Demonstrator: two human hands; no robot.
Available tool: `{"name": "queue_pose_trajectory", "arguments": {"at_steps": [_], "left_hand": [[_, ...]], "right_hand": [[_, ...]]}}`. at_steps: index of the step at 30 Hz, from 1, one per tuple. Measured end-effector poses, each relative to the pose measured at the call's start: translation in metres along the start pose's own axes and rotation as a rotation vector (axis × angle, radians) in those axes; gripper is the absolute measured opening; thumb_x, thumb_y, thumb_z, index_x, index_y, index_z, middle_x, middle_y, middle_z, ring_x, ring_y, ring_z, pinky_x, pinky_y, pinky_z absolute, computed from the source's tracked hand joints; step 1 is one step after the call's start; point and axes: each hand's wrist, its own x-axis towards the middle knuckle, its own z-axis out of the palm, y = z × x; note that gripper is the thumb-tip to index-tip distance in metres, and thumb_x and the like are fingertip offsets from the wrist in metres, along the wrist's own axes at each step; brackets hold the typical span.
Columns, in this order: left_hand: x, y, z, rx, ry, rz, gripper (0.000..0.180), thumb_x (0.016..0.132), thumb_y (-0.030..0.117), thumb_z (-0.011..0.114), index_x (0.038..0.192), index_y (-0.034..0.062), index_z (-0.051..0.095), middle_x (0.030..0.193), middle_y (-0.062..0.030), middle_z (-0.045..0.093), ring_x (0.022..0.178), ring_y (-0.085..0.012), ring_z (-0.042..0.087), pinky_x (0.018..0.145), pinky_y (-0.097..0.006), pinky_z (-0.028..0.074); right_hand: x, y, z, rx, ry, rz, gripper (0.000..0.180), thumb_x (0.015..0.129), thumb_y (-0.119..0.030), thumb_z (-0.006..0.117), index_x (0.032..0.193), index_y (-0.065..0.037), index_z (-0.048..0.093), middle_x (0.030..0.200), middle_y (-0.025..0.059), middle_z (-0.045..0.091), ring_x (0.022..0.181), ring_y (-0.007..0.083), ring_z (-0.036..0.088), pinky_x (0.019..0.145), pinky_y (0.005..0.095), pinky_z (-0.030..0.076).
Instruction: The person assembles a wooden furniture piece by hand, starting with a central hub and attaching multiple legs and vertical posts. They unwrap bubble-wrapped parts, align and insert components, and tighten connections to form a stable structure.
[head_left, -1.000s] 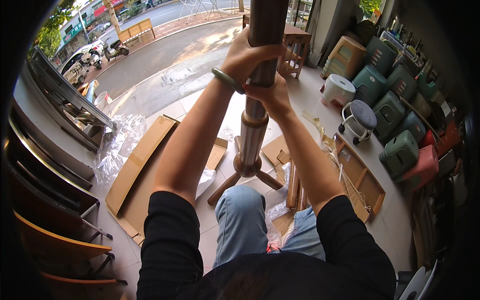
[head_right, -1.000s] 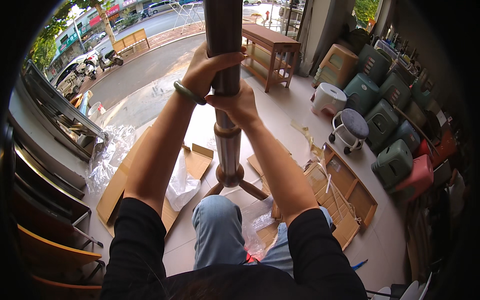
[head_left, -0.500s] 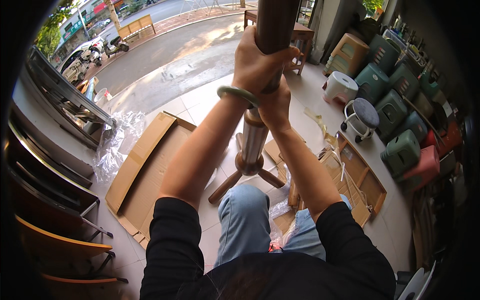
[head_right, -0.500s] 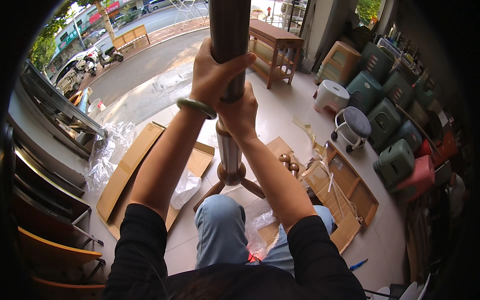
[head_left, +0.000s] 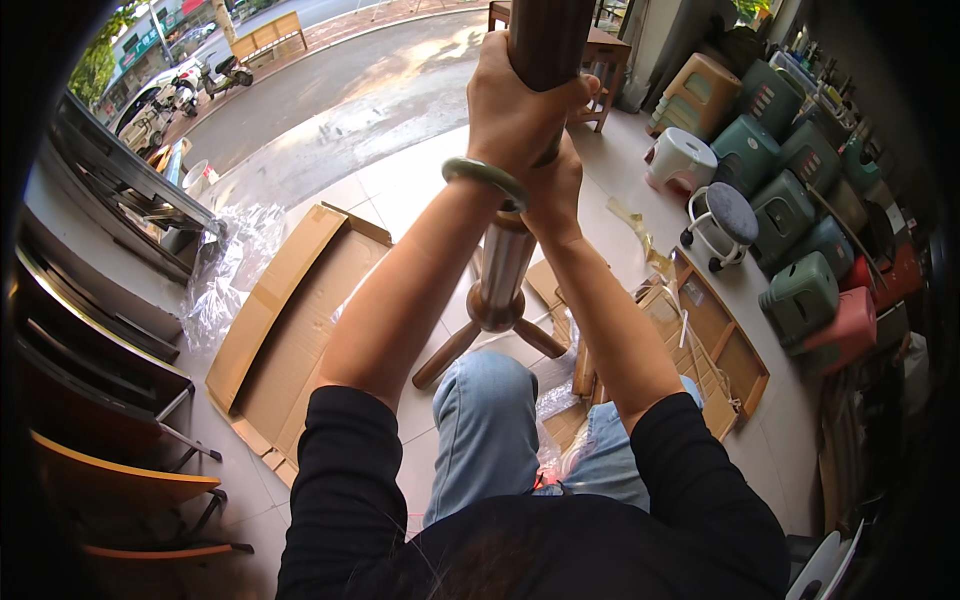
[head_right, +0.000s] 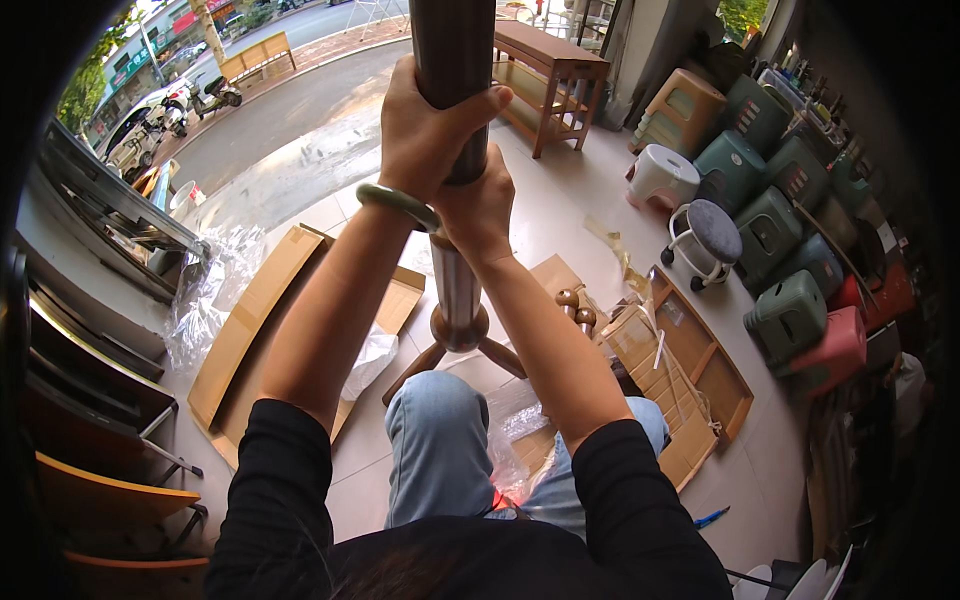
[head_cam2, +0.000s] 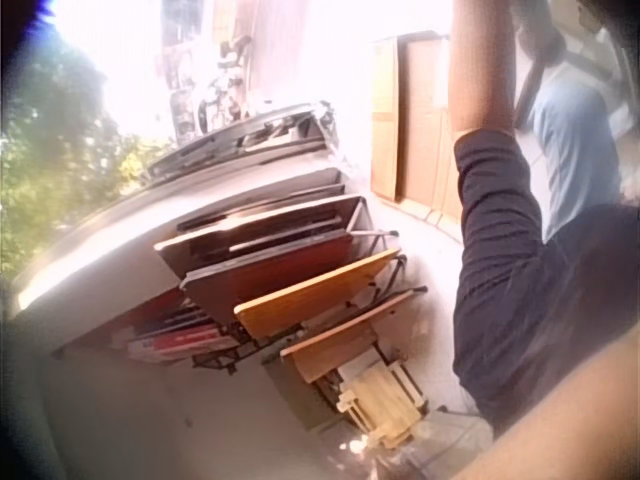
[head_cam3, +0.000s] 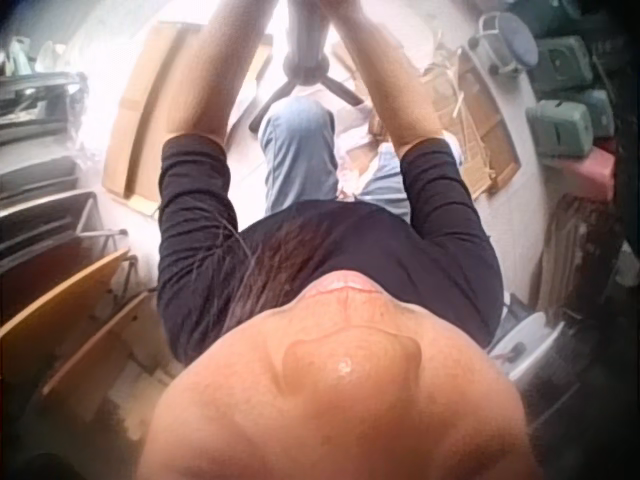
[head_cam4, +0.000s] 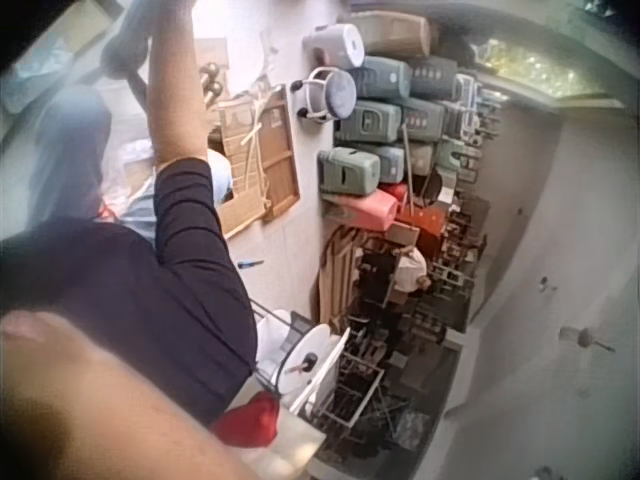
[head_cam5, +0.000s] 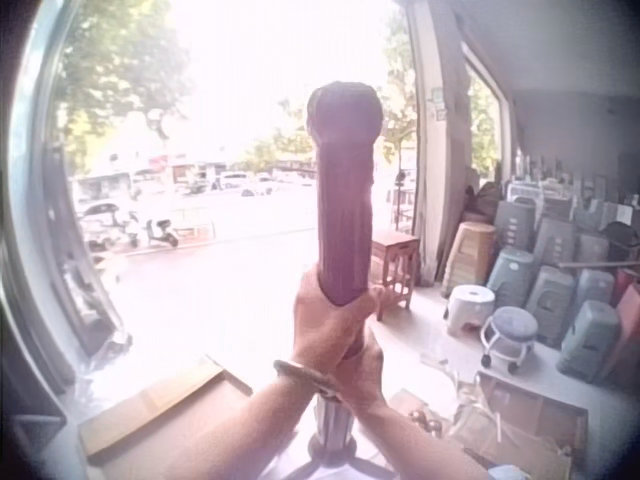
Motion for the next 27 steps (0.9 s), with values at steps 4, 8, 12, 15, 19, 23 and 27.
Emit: {"name": "queue_pose_trajectory", "arguments": {"at_steps": [4, 8, 12, 15, 19, 23, 27], "left_hand": [[0.004, -0.007, -0.002, 0.061, -0.056, -0.021, 0.049, 0.066, 0.021, 0.085, 0.104, 0.0010, 0.061, 0.090, -0.0088, 0.069, 0.082, -0.0180, 0.068, 0.078, -0.034, 0.055], [0.037, -0.031, -0.031, -0.438, -0.622, -0.103, 0.046, 0.070, 0.016, 0.078, 0.110, -0.0009, 0.063, 0.094, -0.0099, 0.068, 0.083, -0.0212, 0.067, 0.082, -0.034, 0.055], [0.028, -0.028, -0.027, -0.423, -0.527, -0.087, 0.053, 0.070, 0.023, 0.081, 0.113, 0.0002, 0.060, 0.092, -0.0091, 0.067, 0.082, -0.0221, 0.066, 0.080, -0.034, 0.055], [0.002, -0.015, -0.005, 0.132, 0.084, 0.041, 0.053, 0.064, 0.032, 0.087, 0.101, 0.0024, 0.063, 0.089, -0.0072, 0.067, 0.081, -0.0181, 0.065, 0.075, -0.030, 0.053], [0.010, -0.018, -0.007, 0.130, -0.060, 0.054, 0.043, 0.064, 0.026, 0.083, 0.095, 0.0019, 0.064, 0.087, -0.0086, 0.067, 0.079, -0.0202, 0.067, 0.076, -0.033, 0.055], [0.038, -0.028, -0.032, -0.402, -0.673, -0.028, 0.047, 0.070, 0.020, 0.075, 0.110, -0.0013, 0.063, 0.095, -0.0120, 0.069, 0.090, -0.0220, 0.068, 0.086, -0.036, 0.055], [0.018, -0.014, -0.024, -0.393, -0.424, -0.145, 0.047, 0.072, 0.021, 0.078, 0.110, -0.0013, 0.061, 0.095, -0.0116, 0.068, 0.090, -0.0218, 0.068, 0.084, -0.035, 0.054]], "right_hand": [[0.000, 0.000, -0.003, 0.112, -0.031, 0.060, 0.054, 0.067, -0.023, 0.088, 0.102, -0.004, 0.053, 0.092, 0.0079, 0.067, 0.086, 0.0196, 0.066, 0.078, 0.0324, 0.053], [0.039, -0.003, -0.042, 0.721, -0.731, 0.455, 0.051, 0.064, -0.007, 0.083, 0.111, -0.004, 0.062, 0.103, 0.0066, 0.067, 0.092, 0.0150, 0.064, 0.085, 0.0306, 0.051], [0.037, -0.002, -0.031, 0.407, -0.592, 0.329, 0.049, 0.065, -0.010, 0.084, 0.107, -0.003, 0.062, 0.100, 0.0065, 0.068, 0.090, 0.0170, 0.066, 0.083, 0.0308, 0.052], [0.009, 0.001, -0.001, 0.211, -0.079, 0.017, 0.049, 0.067, -0.017, 0.086, 0.105, -0.002, 0.059, 0.095, 0.0060, 0.068, 0.088, 0.0192, 0.066, 0.082, 0.0312, 0.052], [0.001, 0.000, 0.001, 0.137, -0.055, 0.030, 0.050, 0.068, -0.017, 0.087, 0.107, -0.003, 0.060, 0.094, 0.0043, 0.067, 0.089, 0.0190, 0.066, 0.080, 0.0321, 0.051], [0.036, -0.004, -0.038, 0.616, -0.672, 0.433, 0.052, 0.063, -0.008, 0.086, 0.110, -0.003, 0.063, 0.098, 0.0053, 0.069, 0.091, 0.0178, 0.066, 0.084, 0.0354, 0.051], [0.034, 0.003, -0.033, 0.470, -0.640, 0.396, 0.047, 0.066, -0.008, 0.082, 0.109, -0.003, 0.064, 0.097, 0.0061, 0.069, 0.091, 0.0163, 0.065, 0.085, 0.0352, 0.051]]}}
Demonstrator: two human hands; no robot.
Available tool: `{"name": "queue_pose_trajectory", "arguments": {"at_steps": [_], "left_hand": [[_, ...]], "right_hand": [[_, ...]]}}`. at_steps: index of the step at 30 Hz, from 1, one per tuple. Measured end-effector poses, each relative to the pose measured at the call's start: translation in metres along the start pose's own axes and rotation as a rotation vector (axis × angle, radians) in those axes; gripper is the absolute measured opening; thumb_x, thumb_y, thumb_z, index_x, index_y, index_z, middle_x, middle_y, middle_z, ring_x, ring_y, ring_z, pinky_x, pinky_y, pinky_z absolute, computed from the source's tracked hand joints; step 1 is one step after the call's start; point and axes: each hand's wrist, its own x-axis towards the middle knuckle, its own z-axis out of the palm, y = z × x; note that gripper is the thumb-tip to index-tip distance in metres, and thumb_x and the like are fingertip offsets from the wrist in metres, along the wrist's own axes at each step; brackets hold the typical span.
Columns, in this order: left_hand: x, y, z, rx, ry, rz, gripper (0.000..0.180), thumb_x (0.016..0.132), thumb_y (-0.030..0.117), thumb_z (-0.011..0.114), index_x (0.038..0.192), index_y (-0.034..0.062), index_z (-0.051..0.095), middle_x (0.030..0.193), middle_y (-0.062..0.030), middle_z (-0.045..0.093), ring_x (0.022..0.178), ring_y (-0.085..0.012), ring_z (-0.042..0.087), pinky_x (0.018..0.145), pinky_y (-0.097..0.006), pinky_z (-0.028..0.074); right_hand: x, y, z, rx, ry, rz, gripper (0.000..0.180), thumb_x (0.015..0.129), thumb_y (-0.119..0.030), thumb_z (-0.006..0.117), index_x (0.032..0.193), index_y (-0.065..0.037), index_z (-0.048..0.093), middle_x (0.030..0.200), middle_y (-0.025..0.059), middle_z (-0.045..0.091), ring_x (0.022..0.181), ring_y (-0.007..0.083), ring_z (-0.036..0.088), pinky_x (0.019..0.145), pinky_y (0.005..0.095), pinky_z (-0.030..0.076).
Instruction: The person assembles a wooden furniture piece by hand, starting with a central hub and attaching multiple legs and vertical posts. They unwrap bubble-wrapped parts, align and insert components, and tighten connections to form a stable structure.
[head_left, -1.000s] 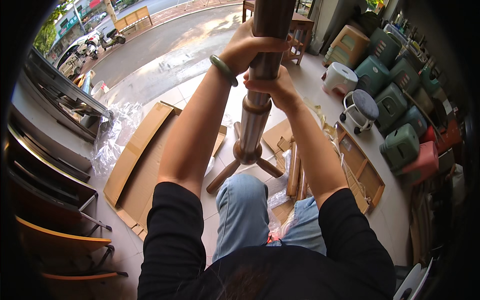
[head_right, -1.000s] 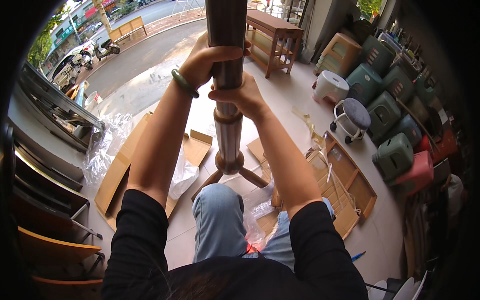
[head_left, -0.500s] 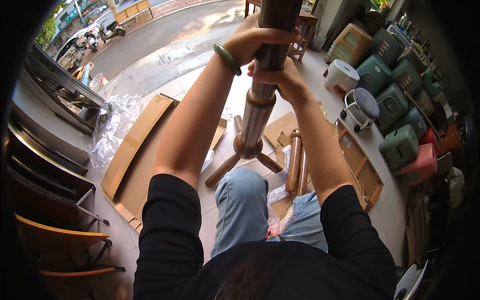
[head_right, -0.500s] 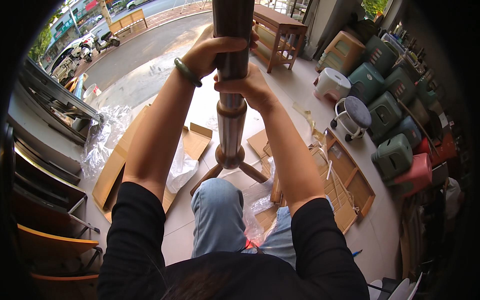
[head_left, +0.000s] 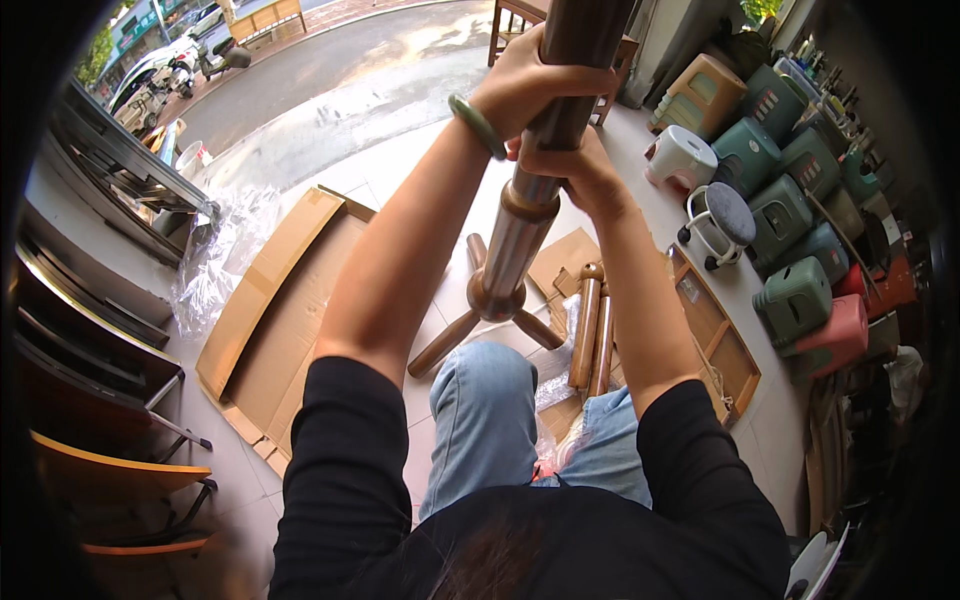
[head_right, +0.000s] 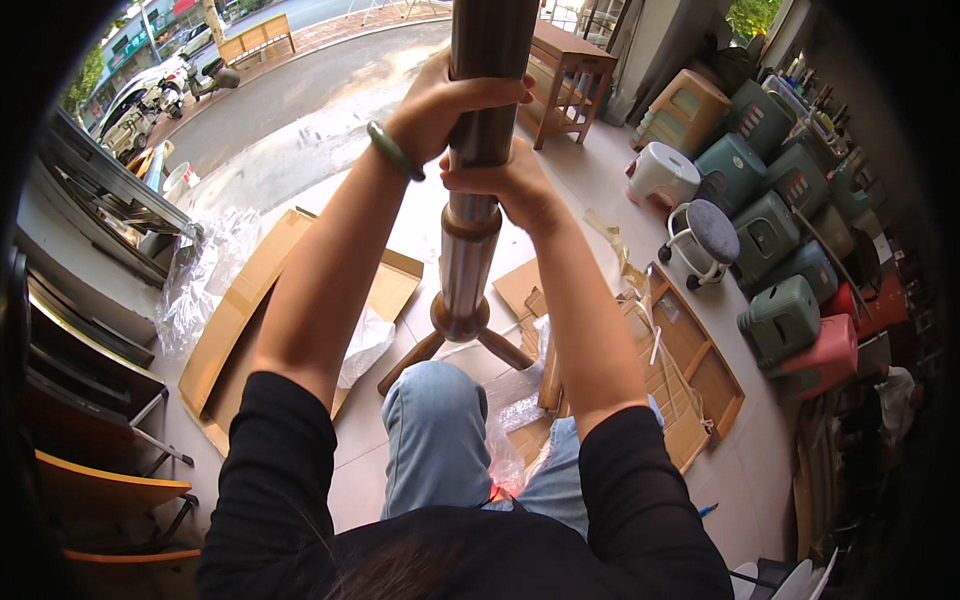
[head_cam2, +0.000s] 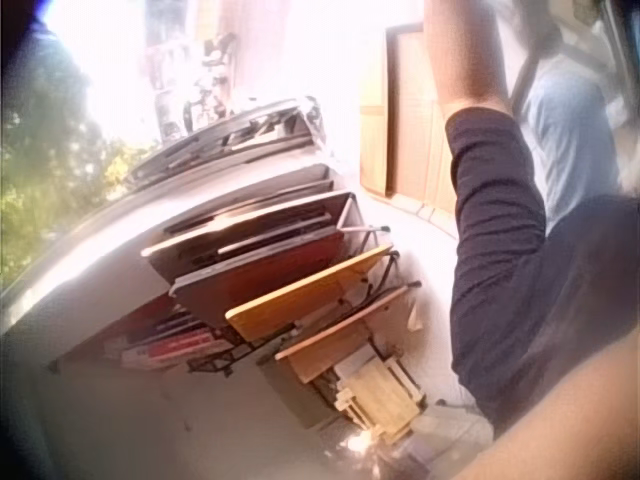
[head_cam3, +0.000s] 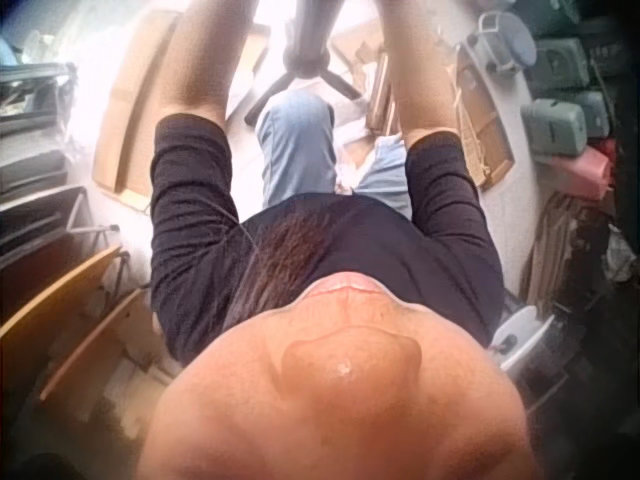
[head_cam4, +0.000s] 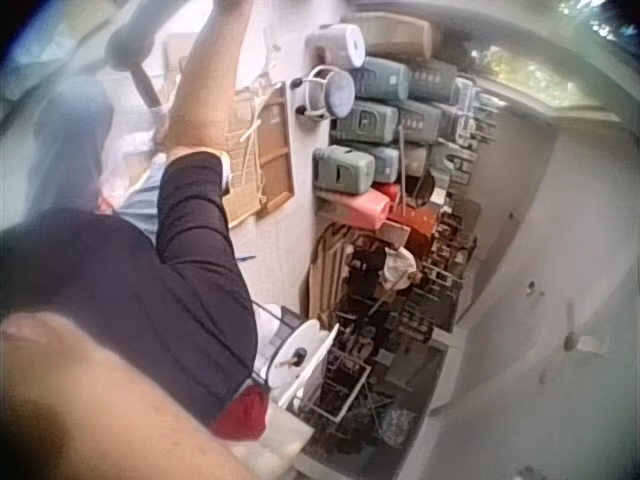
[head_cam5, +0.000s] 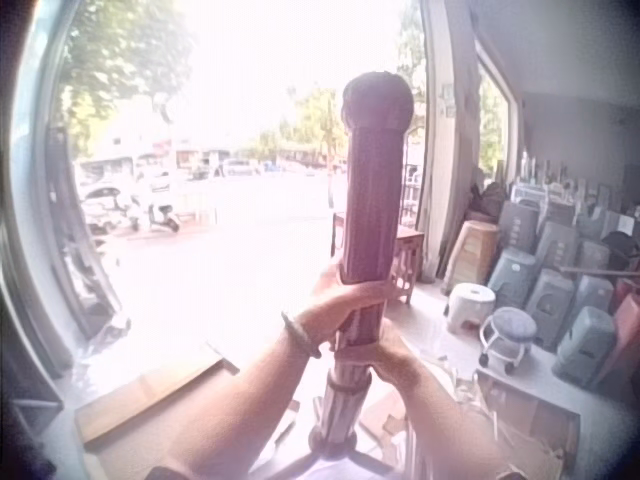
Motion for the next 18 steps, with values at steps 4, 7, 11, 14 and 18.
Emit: {"name": "queue_pose_trajectory", "arguments": {"at_steps": [4, 7, 11, 14, 18], "left_hand": [[-0.015, -0.011, 0.045, 0.580, 0.701, 0.127, 0.054, 0.061, 0.024, 0.089, 0.099, -0.0008, 0.059, 0.088, -0.0085, 0.067, 0.080, -0.0178, 0.066, 0.075, -0.030, 0.053], [-0.003, -0.019, 0.023, 0.415, 0.435, 0.099, 0.055, 0.056, 0.016, 0.087, 0.101, 0.0016, 0.058, 0.096, -0.0121, 0.067, 0.088, -0.0253, 0.066, 0.081, -0.035, 0.052], [0.016, -0.020, -0.023, -0.128, -0.279, -0.047, 0.053, 0.061, 0.010, 0.084, 0.107, 0.0030, 0.060, 0.096, -0.0065, 0.068, 0.090, -0.0158, 0.064, 0.086, -0.030, 0.050], [0.010, -0.013, -0.015, -0.122, -0.247, -0.067, 0.055, 0.062, 0.015, 0.084, 0.109, 0.0017, 0.059, 0.096, -0.0090, 0.068, 0.090, -0.0186, 0.065, 0.086, -0.032, 0.050], [-0.016, -0.011, 0.037, 0.460, 0.591, 0.000, 0.062, 0.059, 0.023, 0.085, 0.108, 0.0007, 0.055, 0.093, -0.0139, 0.067, 0.090, -0.0266, 0.066, 0.084, -0.037, 0.052]], "right_hand": [[0.000, 0.036, 0.039, -0.016, 0.594, -0.361, 0.054, 0.071, -0.014, 0.083, 0.117, -0.002, 0.057, 0.097, 0.0057, 0.066, 0.091, 0.0145, 0.063, 0.081, 0.0279, 0.051], [-0.001, 0.035, 0.044, -0.318, 0.711, -0.402, 0.061, 0.071, -0.017, 0.085, 0.122, -0.003, 0.052, 0.099, 0.0053, 0.065, 0.094, 0.0152, 0.063, 0.083, 0.0290, 0.051], [-0.007, -0.001, 0.004, 0.124, 0.032, 0.082, 0.057, 0.063, -0.009, 0.083, 0.115, -0.002, 0.059, 0.101, 0.0074, 0.067, 0.098, 0.0180, 0.064, 0.084, 0.0313, 0.052], [-0.007, 0.003, 0.001, 0.047, 0.007, 0.039, 0.054, 0.062, -0.010, 0.084, 0.111, -0.002, 0.061, 0.100, 0.0060, 0.067, 0.094, 0.0171, 0.064, 0.082, 0.0311, 0.052], [-0.004, 0.040, 0.036, 0.276, 0.478, -0.307, 0.054, 0.070, -0.013, 0.084, 0.117, -0.001, 0.058, 0.100, 0.0043, 0.066, 0.091, 0.0145, 0.064, 0.081, 0.0299, 0.052]]}}
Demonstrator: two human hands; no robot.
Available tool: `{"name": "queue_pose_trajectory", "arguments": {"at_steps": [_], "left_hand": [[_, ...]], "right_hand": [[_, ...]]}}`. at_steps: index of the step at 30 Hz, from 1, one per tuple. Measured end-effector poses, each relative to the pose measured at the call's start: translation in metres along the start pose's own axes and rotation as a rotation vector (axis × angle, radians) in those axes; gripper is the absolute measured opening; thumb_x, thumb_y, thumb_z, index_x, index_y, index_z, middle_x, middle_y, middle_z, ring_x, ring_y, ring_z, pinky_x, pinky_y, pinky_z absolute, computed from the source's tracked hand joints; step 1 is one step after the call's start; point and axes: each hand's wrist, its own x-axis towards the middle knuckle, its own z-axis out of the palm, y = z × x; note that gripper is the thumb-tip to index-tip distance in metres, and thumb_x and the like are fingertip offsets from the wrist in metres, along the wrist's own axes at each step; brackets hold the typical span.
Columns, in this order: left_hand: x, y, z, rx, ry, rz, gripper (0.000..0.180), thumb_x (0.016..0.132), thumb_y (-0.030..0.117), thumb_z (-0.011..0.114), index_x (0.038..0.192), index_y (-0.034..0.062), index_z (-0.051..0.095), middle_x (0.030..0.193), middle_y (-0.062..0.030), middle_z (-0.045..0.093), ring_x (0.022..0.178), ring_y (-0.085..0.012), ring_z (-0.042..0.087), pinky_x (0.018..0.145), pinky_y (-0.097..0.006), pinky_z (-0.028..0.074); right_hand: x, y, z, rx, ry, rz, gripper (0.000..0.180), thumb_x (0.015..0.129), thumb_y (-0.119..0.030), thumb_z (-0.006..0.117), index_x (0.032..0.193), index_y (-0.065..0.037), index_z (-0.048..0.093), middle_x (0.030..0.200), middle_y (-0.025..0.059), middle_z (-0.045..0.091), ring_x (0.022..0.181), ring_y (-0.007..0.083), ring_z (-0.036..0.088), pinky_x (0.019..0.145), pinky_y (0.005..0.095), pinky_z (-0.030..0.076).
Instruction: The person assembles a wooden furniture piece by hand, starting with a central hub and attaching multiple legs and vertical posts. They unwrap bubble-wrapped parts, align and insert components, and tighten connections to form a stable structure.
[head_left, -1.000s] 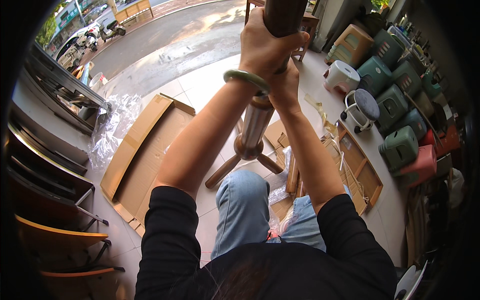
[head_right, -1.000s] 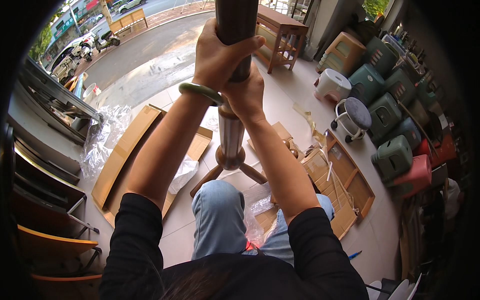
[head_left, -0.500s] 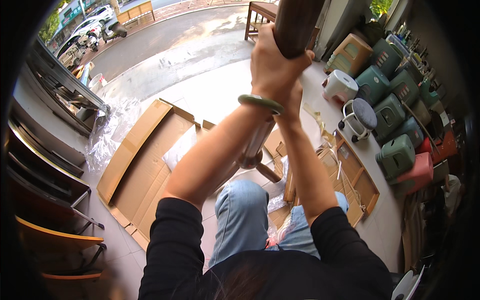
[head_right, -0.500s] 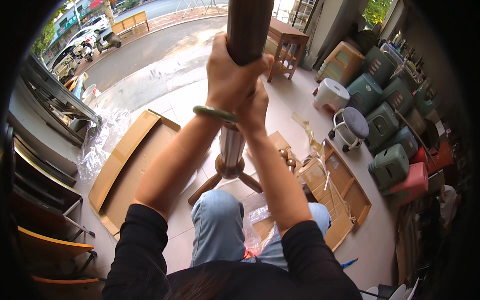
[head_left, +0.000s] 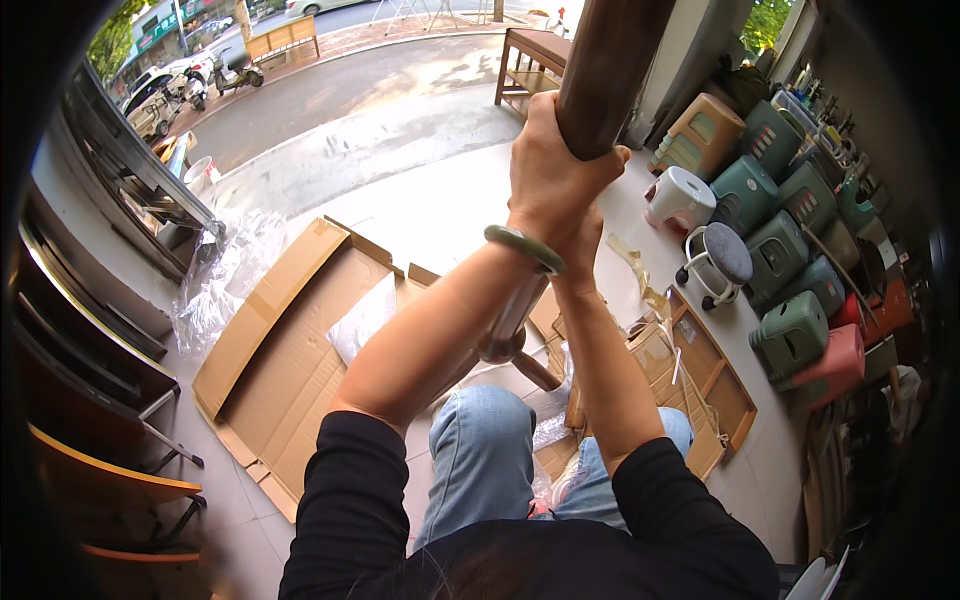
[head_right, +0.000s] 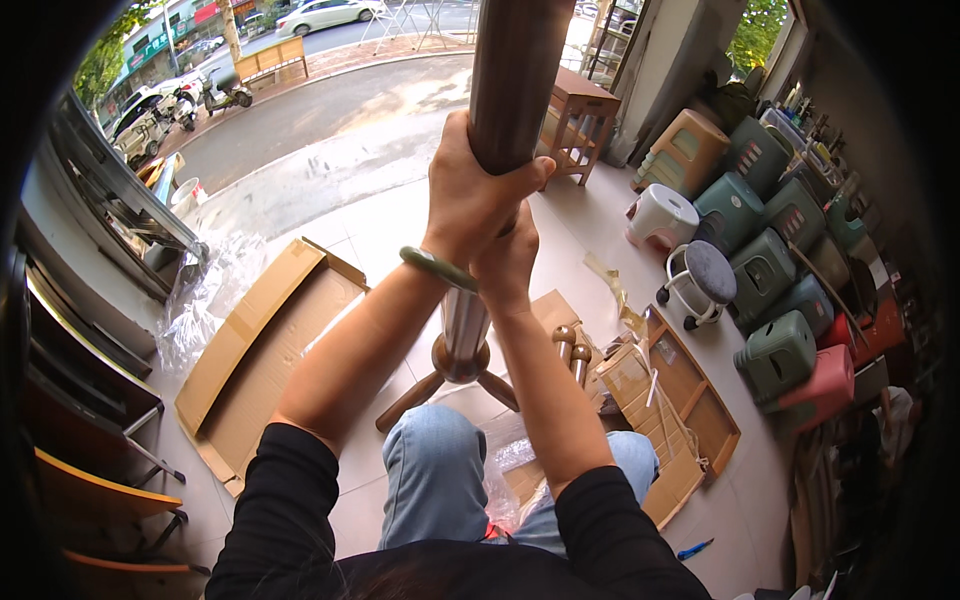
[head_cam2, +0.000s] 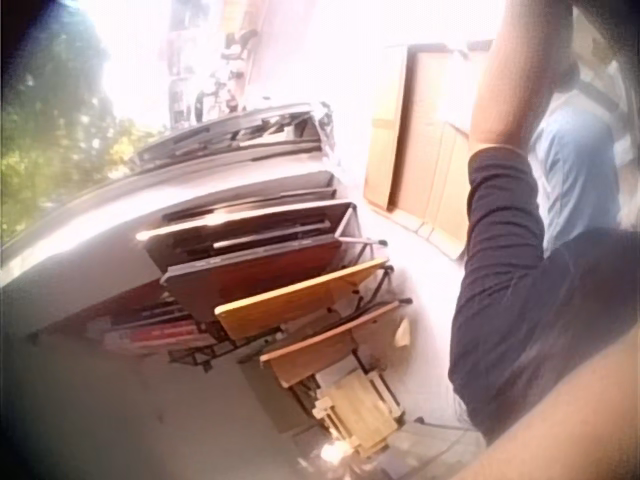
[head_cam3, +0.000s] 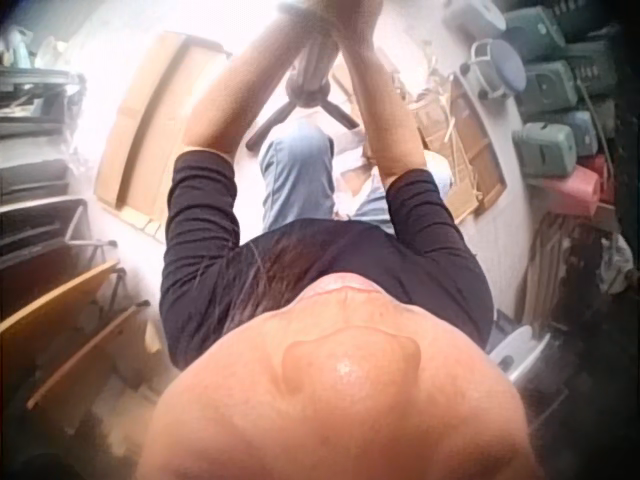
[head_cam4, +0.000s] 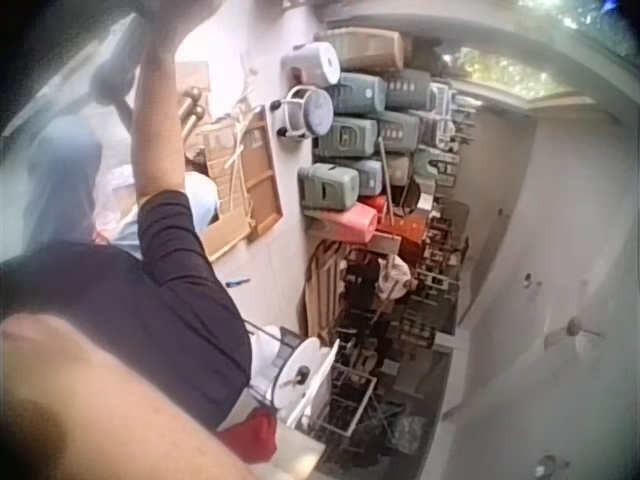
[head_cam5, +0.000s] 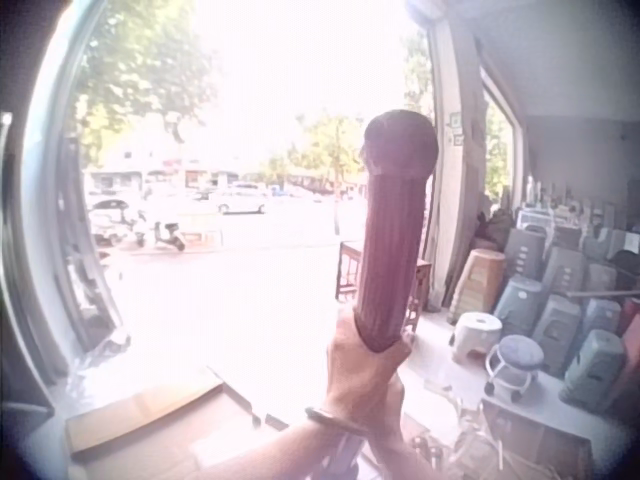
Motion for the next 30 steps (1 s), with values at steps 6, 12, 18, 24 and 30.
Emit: {"name": "queue_pose_trajectory", "arguments": {"at_steps": [6, 12, 18, 24, 30], "left_hand": [[0.036, -0.029, -0.015, -0.418, -0.576, 0.092, 0.049, 0.059, 0.013, 0.083, 0.102, 0.0025, 0.062, 0.094, -0.0062, 0.068, 0.085, -0.0168, 0.065, 0.081, -0.030, 0.051], [0.043, -0.029, -0.022, -0.544, -0.743, 0.010, 0.050, 0.063, 0.017, 0.085, 0.105, 0.0030, 0.063, 0.092, -0.0077, 0.069, 0.085, -0.0181, 0.066, 0.084, -0.033, 0.052], [-0.006, -0.007, 0.008, 0.095, 0.165, 0.157, 0.044, 0.065, 0.015, 0.085, 0.100, 0.0020, 0.060, 0.084, -0.0079, 0.068, 0.075, -0.0174, 0.067, 0.070, -0.031, 0.054], [0.049, -0.040, -0.027, -0.498, -0.782, 0.068, 0.045, 0.066, 0.019, 0.079, 0.104, -0.0013, 0.065, 0.088, -0.0107, 0.069, 0.083, -0.0197, 0.068, 0.080, -0.033, 0.054], [0.007, -0.014, -0.011, -0.180, -0.219, 0.117, 0.043, 0.066, 0.022, 0.082, 0.097, -0.0019, 0.063, 0.085, -0.0101, 0.068, 0.081, -0.0211, 0.068, 0.078, -0.033, 0.053]], "right_hand": [[0.004, -0.022, -0.011, -0.325, -0.244, 0.095, 0.061, 0.064, -0.001, 0.081, 0.120, -0.004, 0.057, 0.101, 0.0048, 0.066, 0.096, 0.0178, 0.064, 0.088, 0.0327, 0.051], [0.024, -0.031, -0.017, -0.284, -0.422, 0.263, 0.054, 0.062, -0.007, 0.082, 0.111, -0.005, 0.061, 0.094, 0.0060, 0.068, 0.090, 0.0177, 0.066, 0.084, 0.0319, 0.052], [-0.011, 0.011, 0.006, -0.830, 0.169, -0.450, 0.052, 0.071, -0.015, 0.085, 0.114, -0.003, 0.058, 0.091, 0.0047, 0.067, 0.089, 0.0165, 0.066, 0.080, 0.0306, 0.052], [0.028, -0.036, -0.020, -0.097, -0.590, 0.369, 0.057, 0.061, -0.008, 0.085, 0.113, -0.003, 0.061, 0.097, 0.0061, 0.068, 0.096, 0.0175, 0.064, 0.085, 0.0319, 0.051], [0.005, 0.001, -0.006, -0.486, -0.058, -0.088, 0.046, 0.071, -0.015, 0.082, 0.109, -0.002, 0.060, 0.093, 0.0085, 0.068, 0.084, 0.0193, 0.067, 0.078, 0.0332, 0.052]]}}
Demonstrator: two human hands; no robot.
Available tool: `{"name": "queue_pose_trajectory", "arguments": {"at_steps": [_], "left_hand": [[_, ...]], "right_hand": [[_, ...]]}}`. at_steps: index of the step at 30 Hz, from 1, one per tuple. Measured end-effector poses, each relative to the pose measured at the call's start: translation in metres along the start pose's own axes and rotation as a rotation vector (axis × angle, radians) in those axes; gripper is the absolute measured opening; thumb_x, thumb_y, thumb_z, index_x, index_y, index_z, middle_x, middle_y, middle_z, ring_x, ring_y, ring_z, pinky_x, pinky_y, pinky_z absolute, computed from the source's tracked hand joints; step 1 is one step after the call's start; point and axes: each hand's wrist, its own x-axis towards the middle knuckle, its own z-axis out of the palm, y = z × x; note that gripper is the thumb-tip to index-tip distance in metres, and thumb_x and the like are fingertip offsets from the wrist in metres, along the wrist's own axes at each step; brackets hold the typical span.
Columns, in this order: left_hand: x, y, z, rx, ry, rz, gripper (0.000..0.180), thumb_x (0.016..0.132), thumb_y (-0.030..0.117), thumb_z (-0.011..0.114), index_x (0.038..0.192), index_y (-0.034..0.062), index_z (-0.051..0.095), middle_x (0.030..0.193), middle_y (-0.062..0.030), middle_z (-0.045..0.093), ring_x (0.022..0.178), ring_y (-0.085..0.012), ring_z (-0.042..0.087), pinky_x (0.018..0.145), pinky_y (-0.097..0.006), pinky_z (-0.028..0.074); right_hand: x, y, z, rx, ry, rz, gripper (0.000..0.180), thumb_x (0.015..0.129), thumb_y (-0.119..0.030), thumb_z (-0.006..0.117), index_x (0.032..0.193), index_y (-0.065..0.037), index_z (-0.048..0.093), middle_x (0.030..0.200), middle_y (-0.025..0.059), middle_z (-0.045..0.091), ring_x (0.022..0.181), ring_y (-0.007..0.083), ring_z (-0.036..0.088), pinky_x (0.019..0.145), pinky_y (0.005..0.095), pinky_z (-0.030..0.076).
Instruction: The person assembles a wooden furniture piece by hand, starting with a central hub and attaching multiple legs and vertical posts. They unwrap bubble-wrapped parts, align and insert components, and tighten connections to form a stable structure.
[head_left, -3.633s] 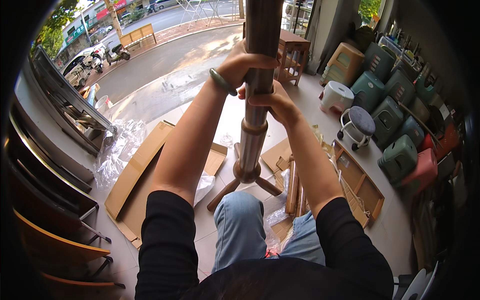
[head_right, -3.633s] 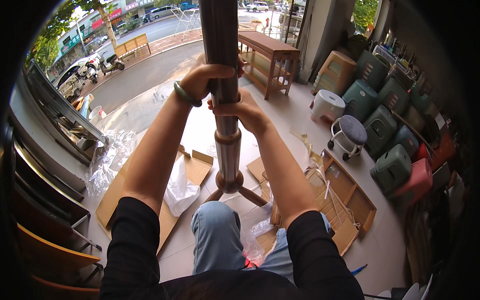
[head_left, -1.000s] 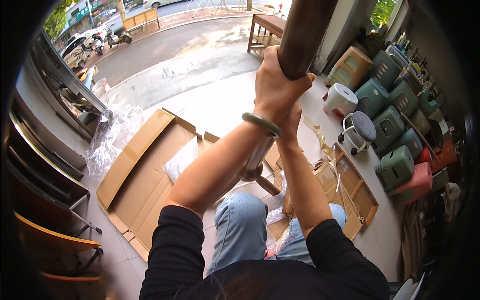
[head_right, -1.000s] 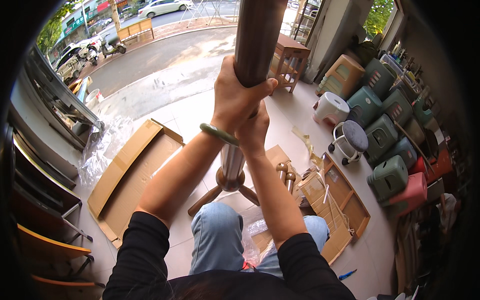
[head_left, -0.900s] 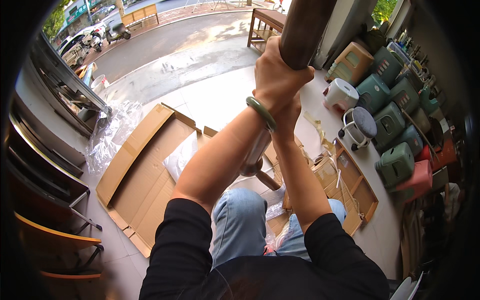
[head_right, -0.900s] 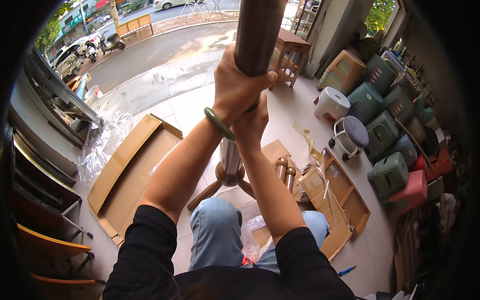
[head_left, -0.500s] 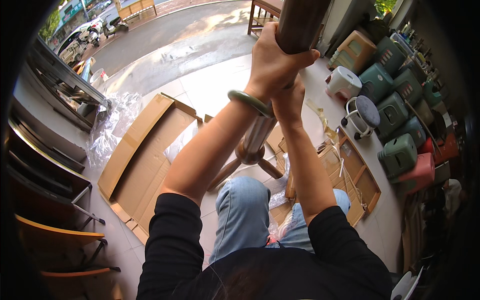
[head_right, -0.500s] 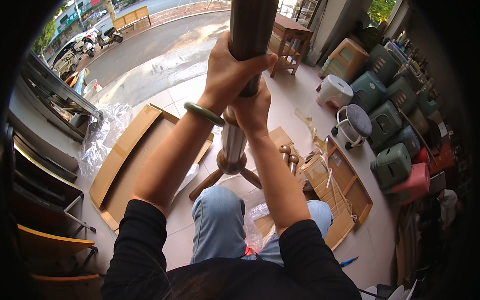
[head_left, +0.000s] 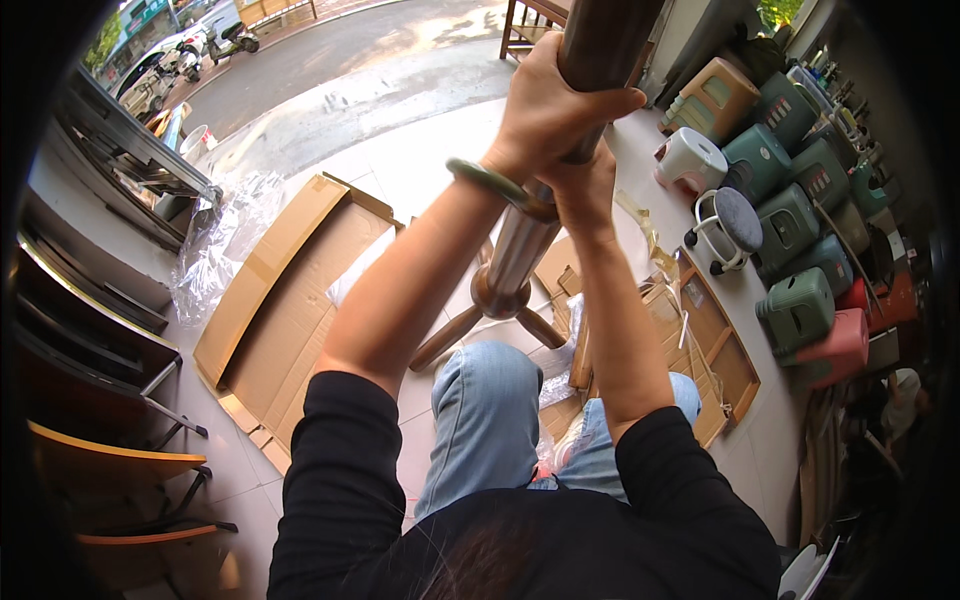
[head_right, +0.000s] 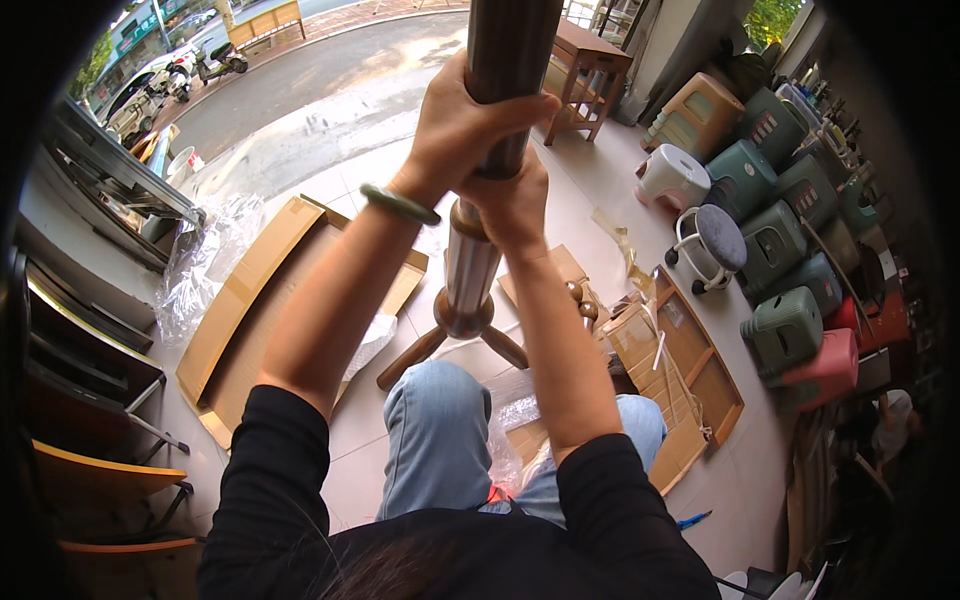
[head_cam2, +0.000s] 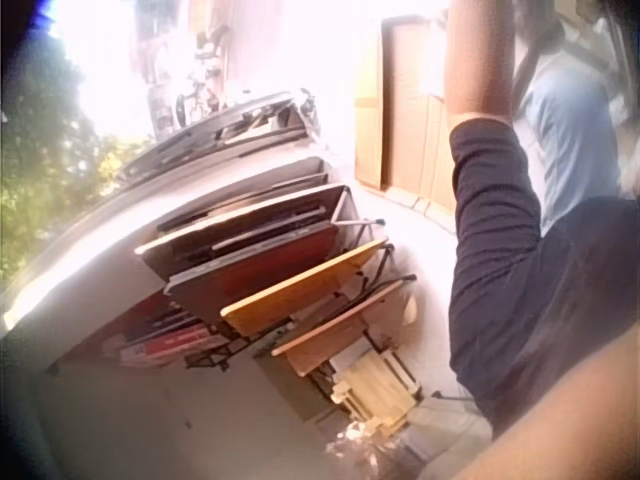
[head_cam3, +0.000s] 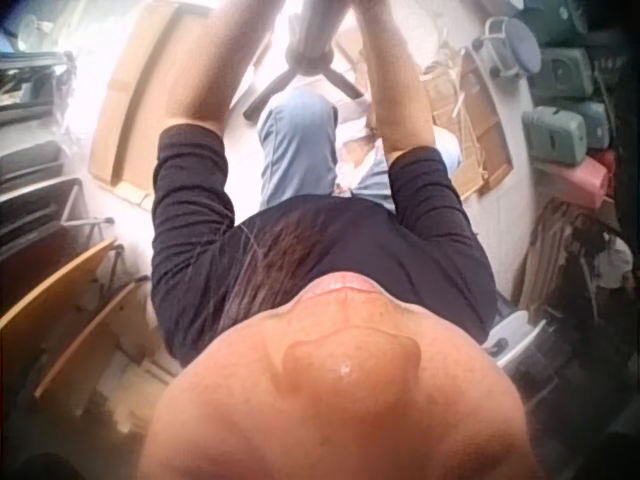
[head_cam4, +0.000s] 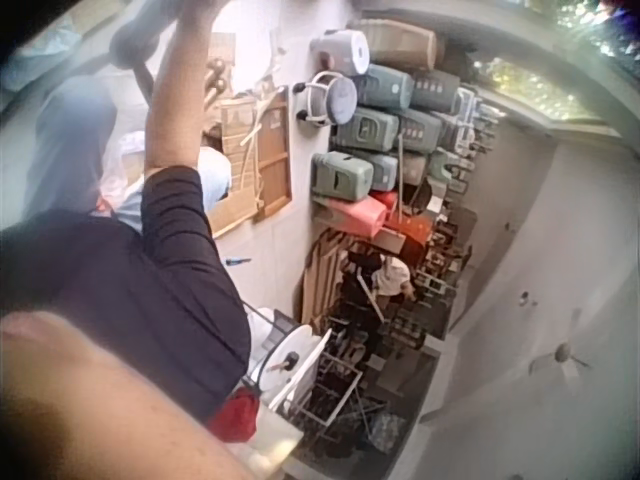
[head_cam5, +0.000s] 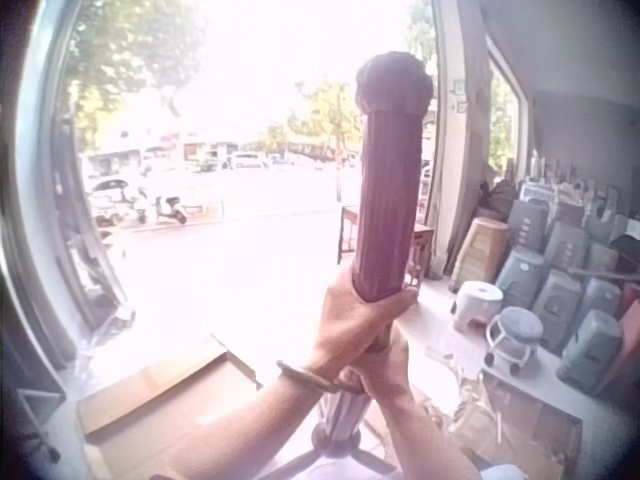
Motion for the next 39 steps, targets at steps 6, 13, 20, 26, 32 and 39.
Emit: {"name": "queue_pose_trajectory", "arguments": {"at_steps": [6, 13, 20, 26, 32, 39], "left_hand": [[0.009, -0.015, -0.002, -0.038, -0.026, 0.061, 0.052, 0.060, 0.022, 0.086, 0.100, 0.0003, 0.061, 0.089, -0.0101, 0.069, 0.081, -0.0211, 0.067, 0.078, -0.034, 0.053], [0.024, -0.014, -0.020, -0.421, -0.503, -0.082, 0.053, 0.067, 0.026, 0.078, 0.109, -0.0018, 0.061, 0.090, -0.0134, 0.067, 0.086, -0.0232, 0.067, 0.082, -0.035, 0.053], [-0.005, 0.000, 0.015, 0.067, 0.139, -0.025, 0.060, 0.053, 0.021, 0.089, 0.101, -0.0004, 0.060, 0.092, -0.0104, 0.066, 0.084, -0.0219, 0.063, 0.078, -0.032, 0.051], [0.035, -0.040, -0.030, -0.565, -0.632, -0.123, 0.040, 0.068, 0.010, 0.080, 0.103, 0.0002, 0.063, 0.089, -0.0072, 0.068, 0.081, -0.0170, 0.067, 0.075, -0.031, 0.054], [-0.024, -0.015, -0.005, 0.016, -0.002, -0.206, 0.060, 0.065, 0.022, 0.087, 0.111, 0.0001, 0.054, 0.097, -0.0118, 0.066, 0.088, -0.0239, 0.066, 0.081, -0.034, 0.051], [-0.037, -0.031, 0.010, -0.017, 0.081, -0.186, 0.054, 0.059, 0.011, 0.085, 0.105, 0.0002, 0.057, 0.090, -0.0101, 0.067, 0.082, -0.0206, 0.064, 0.075, -0.034, 0.052]], "right_hand": [[-0.011, 0.000, 0.005, -0.269, 0.153, -0.144, 0.061, 0.065, -0.022, 0.088, 0.109, -0.004, 0.051, 0.087, 0.0076, 0.066, 0.086, 0.0235, 0.067, 0.081, 0.0339, 0.052], [0.018, -0.020, -0.028, 0.218, -0.467, 0.300, 0.046, 0.060, -0.002, 0.082, 0.104, -0.002, 0.065, 0.095, 0.0062, 0.069, 0.086, 0.0188, 0.067, 0.081, 0.0319, 0.054], [-0.021, 0.009, 0.005, -0.179, 0.115, -0.119, 0.061, 0.070, -0.010, 0.082, 0.120, -0.004, 0.048, 0.095, 0.0044, 0.062, 0.092, 0.0184, 0.065, 0.079, 0.0318, 0.052], [0.034, -0.076, -0.045, 0.359, -0.303, -0.155, 0.094, 0.067, -0.029, 0.085, 0.141, -0.002, 0.033, 0.126, 0.0176, 0.056, 0.113, 0.0244, 0.060, 0.094, 0.0345, 0.048], [0.122, -0.137, -0.018, 0.504, -0.882, -0.035, 0.041, 0.084, -0.019, 0.072, 0.118, -0.002, 0.058, 0.102, 0.0127, 0.068, 0.092, 0.0245, 0.068, 0.086, 0.0386, 0.056], [0.069, -0.159, 0.021, -0.303, 0.172, -0.337, 0.038, 0.071, -0.013, 0.081, 0.101, -0.002, 0.061, 0.081, 0.0076, 0.064, 0.069, 0.0166, 0.065, 0.063, 0.0299, 0.053]]}}
